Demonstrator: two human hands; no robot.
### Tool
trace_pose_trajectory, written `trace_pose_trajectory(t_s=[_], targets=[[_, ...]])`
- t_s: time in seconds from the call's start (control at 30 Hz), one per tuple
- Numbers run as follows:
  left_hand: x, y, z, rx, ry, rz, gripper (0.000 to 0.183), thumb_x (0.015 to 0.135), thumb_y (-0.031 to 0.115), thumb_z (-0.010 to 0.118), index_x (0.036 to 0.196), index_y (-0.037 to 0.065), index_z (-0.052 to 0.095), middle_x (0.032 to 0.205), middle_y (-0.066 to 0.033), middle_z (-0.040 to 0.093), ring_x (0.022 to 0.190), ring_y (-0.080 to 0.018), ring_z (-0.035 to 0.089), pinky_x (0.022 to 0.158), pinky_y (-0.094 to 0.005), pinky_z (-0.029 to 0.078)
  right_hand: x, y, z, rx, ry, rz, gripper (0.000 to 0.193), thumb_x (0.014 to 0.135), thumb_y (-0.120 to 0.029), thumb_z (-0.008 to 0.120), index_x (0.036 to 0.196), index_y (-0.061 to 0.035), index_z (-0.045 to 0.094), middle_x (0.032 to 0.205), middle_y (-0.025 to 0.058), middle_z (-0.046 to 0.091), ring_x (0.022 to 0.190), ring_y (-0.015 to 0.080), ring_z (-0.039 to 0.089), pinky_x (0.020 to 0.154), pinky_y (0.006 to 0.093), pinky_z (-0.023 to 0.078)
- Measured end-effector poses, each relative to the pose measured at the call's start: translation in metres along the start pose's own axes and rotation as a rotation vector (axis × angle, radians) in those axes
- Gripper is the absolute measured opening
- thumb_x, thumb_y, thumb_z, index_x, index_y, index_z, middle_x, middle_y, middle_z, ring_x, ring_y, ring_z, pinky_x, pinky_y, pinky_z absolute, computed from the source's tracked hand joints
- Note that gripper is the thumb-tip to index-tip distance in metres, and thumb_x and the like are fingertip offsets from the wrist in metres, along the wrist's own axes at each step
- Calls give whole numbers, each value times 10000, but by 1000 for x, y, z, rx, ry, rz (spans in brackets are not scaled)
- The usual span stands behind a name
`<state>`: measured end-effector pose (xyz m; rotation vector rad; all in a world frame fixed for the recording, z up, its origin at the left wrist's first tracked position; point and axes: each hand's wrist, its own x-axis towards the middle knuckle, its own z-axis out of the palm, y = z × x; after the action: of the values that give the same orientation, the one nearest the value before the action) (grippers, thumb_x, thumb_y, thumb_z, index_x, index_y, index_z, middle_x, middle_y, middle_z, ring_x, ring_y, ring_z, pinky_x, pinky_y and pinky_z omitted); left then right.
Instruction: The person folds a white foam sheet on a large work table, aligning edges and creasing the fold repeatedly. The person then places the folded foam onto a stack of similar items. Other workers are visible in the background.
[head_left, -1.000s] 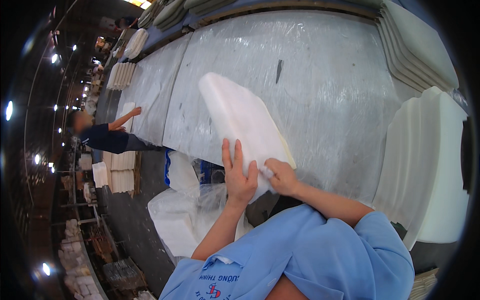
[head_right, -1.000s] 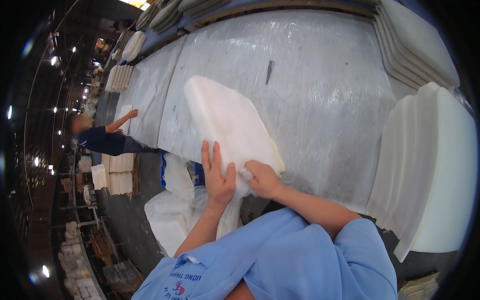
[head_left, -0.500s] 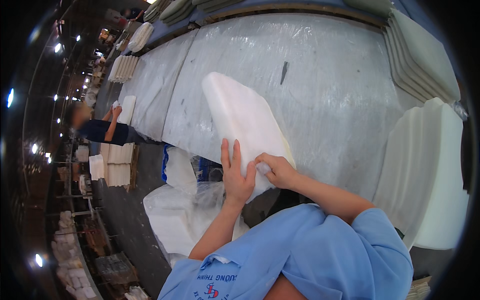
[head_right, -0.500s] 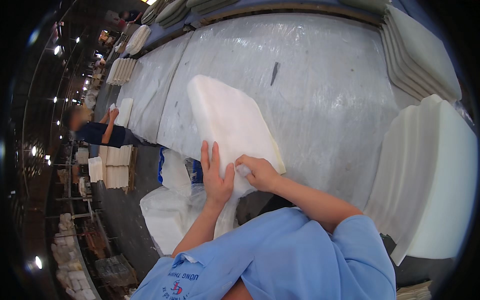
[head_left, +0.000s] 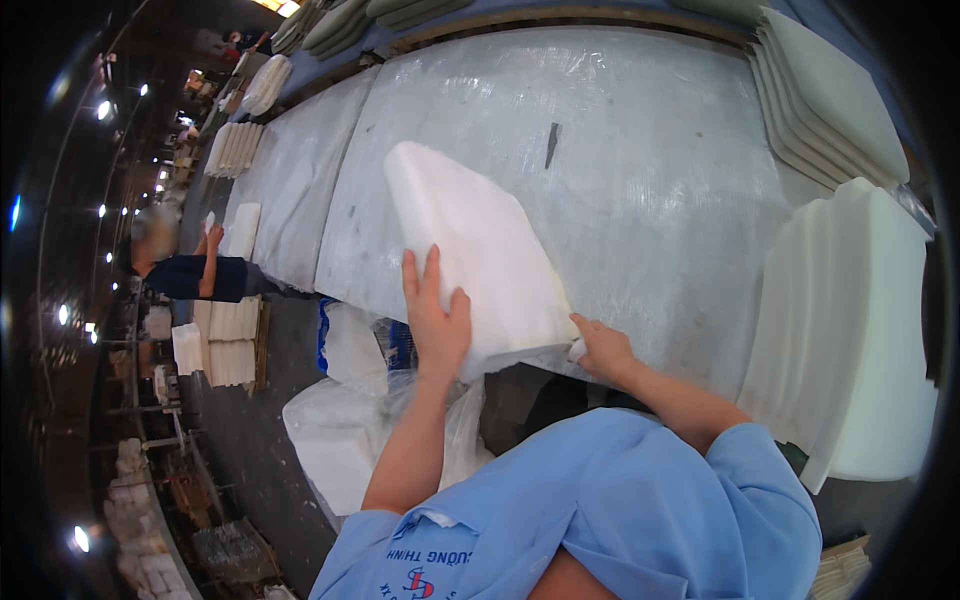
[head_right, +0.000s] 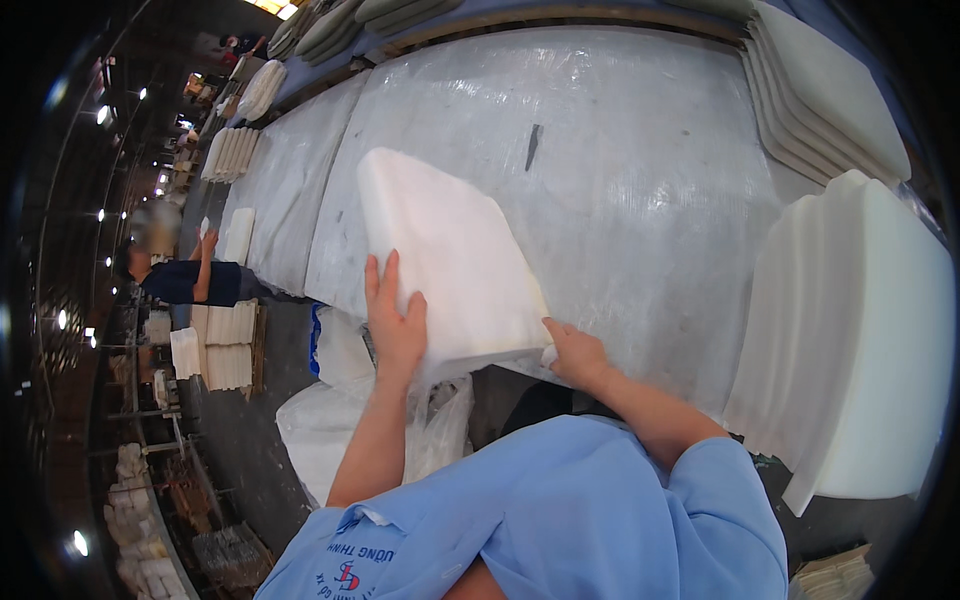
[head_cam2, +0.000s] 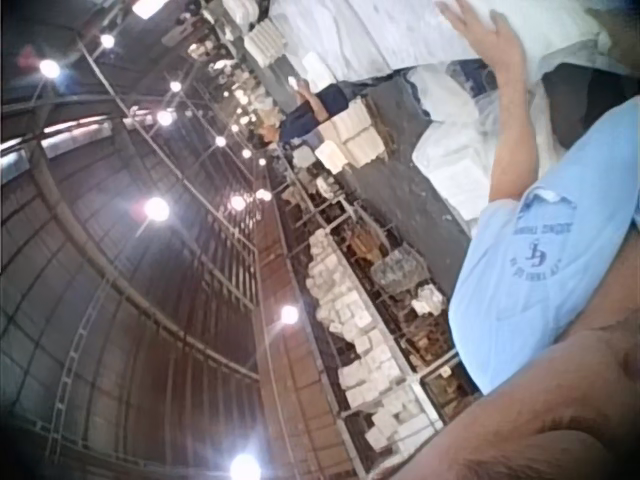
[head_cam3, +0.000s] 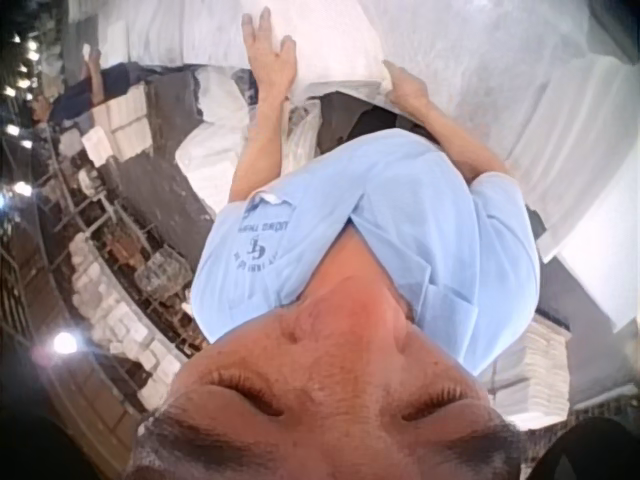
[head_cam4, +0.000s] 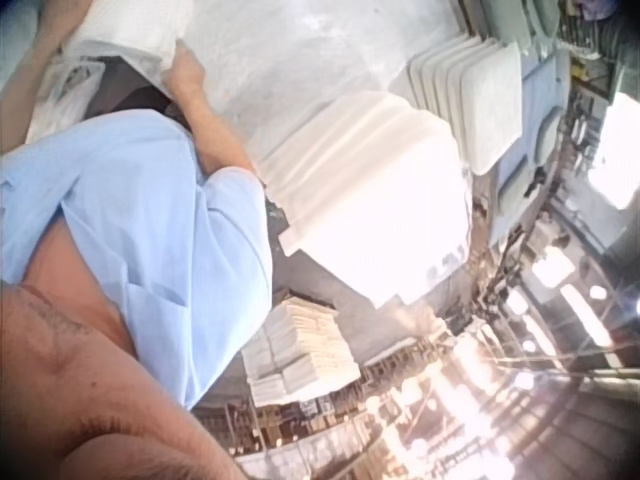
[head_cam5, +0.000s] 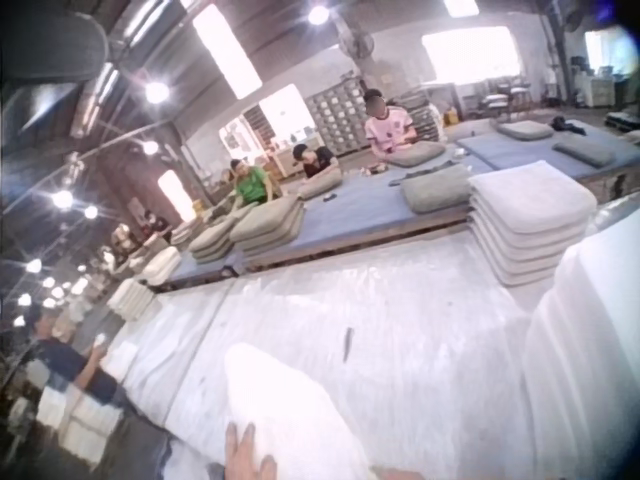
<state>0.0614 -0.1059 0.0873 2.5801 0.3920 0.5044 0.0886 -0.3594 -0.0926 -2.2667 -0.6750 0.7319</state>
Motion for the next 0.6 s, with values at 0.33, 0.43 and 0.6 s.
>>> trace_pose_trajectory(t_s=[0.33,0.43,0.6], targets=[[110,-90,-77,-733,-25,-612,693,865,16,587,1552,39,501,1473,-249,566,1261,-325,618,1062,-361,492,67,-74,-37,-259,387,-359,825,674,-306,893,1400,-100,558,1033,117,596,919,317,644,785,457,501],[113,-133,-87,-910,-39,-703,610,895,51,604,1502,26,541,1393,-222,625,1198,-312,654,1006,-380,538,98,-85,-75,-348,405,-519,648,646,-206,841,1247,-87,633,1016,105,601,930,312,644,791,464,497],[86,-178,-89,-1208,-48,-905,399,966,138,643,1350,31,624,1228,-182,686,1099,-311,693,915,-437,596,136,-132,-163,-578,289,-695,368,624,-159,803,972,-76,716,959,83,620,908,296,653,794,437,522]])
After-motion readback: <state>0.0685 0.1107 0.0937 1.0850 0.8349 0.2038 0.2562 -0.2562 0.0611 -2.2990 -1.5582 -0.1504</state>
